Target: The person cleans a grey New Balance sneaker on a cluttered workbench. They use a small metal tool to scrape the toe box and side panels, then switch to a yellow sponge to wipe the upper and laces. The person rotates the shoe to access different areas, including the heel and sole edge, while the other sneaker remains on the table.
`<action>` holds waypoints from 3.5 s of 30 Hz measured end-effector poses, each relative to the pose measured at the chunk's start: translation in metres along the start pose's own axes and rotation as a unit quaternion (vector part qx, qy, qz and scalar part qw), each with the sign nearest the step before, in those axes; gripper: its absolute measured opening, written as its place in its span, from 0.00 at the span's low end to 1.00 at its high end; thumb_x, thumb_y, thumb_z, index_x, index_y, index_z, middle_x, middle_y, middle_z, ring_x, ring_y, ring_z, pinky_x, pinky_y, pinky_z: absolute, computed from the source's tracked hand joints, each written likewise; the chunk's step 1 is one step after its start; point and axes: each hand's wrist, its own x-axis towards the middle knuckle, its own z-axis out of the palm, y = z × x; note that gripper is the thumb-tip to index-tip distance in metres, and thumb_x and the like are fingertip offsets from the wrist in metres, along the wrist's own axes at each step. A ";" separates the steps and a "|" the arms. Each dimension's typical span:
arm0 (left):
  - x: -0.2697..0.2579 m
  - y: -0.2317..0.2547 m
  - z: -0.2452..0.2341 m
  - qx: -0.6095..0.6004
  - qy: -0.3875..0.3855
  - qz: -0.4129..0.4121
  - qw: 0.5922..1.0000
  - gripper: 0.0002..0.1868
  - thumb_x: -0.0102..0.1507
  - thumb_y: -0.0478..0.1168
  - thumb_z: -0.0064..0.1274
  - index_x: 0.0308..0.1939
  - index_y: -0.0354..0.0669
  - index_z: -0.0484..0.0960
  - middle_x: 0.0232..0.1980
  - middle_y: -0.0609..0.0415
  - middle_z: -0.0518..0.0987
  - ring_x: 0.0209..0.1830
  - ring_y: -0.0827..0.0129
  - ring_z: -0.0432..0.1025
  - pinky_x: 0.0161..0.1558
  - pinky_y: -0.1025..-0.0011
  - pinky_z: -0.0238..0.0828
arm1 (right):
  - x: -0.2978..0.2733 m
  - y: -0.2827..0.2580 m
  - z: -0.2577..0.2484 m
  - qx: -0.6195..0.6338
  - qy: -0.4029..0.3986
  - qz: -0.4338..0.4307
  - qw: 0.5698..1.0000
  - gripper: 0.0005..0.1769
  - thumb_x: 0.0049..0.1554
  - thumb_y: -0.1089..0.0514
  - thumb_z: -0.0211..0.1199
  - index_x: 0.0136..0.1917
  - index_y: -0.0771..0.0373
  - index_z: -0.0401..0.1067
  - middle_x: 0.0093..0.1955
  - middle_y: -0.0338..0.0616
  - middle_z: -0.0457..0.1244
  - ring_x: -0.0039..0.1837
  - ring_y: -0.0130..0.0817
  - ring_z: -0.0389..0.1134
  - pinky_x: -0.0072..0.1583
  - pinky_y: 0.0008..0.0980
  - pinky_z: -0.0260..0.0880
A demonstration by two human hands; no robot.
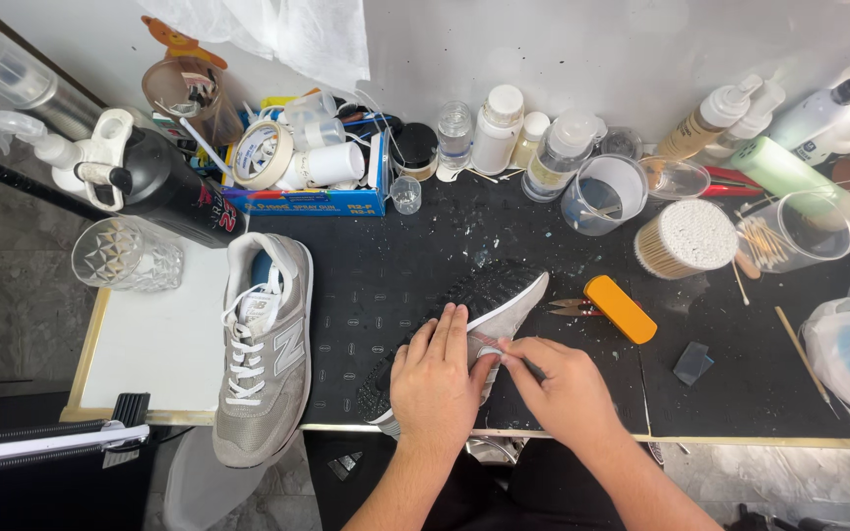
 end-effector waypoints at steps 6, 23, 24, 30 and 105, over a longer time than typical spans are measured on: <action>-0.001 -0.001 -0.001 -0.003 0.001 0.005 1.000 0.37 0.56 0.55 0.64 0.63 0.36 0.76 0.63 0.48 0.80 0.61 0.56 0.74 0.55 0.53 0.71 | 0.002 -0.003 -0.002 0.003 -0.007 -0.002 1.000 0.09 0.54 0.59 0.67 0.49 0.62 0.80 0.46 0.47 0.74 0.45 0.42 0.77 0.45 0.34 0.75; 0.001 0.000 -0.001 -0.004 -0.012 0.001 1.000 0.39 0.55 0.55 0.65 0.63 0.35 0.77 0.62 0.47 0.80 0.60 0.56 0.74 0.55 0.54 0.71 | 0.005 0.000 -0.007 -0.003 -0.003 0.007 1.000 0.10 0.53 0.60 0.67 0.49 0.62 0.80 0.46 0.47 0.74 0.43 0.40 0.77 0.44 0.32 0.75; 0.002 0.000 -0.001 -0.006 -0.014 0.002 1.000 0.39 0.55 0.56 0.65 0.63 0.35 0.77 0.62 0.47 0.80 0.61 0.56 0.74 0.55 0.54 0.71 | 0.005 -0.002 -0.006 -0.003 -0.002 0.018 1.000 0.10 0.53 0.60 0.67 0.49 0.62 0.80 0.46 0.47 0.74 0.43 0.39 0.77 0.43 0.32 0.75; 0.001 0.001 -0.002 -0.005 -0.007 0.004 1.000 0.38 0.55 0.56 0.66 0.63 0.36 0.77 0.61 0.47 0.81 0.60 0.56 0.75 0.54 0.54 0.70 | 0.005 -0.006 -0.009 -0.006 -0.011 0.003 1.000 0.10 0.53 0.60 0.68 0.49 0.62 0.81 0.44 0.46 0.74 0.42 0.38 0.77 0.43 0.31 0.74; 0.025 0.001 -0.074 -0.179 -0.021 -0.089 0.980 0.13 0.59 0.47 0.62 0.37 0.41 0.84 0.38 0.51 0.84 0.42 0.60 0.76 0.49 0.61 0.70 | -0.018 0.148 0.000 0.458 0.070 0.048 0.885 0.10 0.68 0.62 0.46 0.62 0.65 0.59 0.42 0.55 0.65 0.33 0.26 0.60 0.39 0.28 0.66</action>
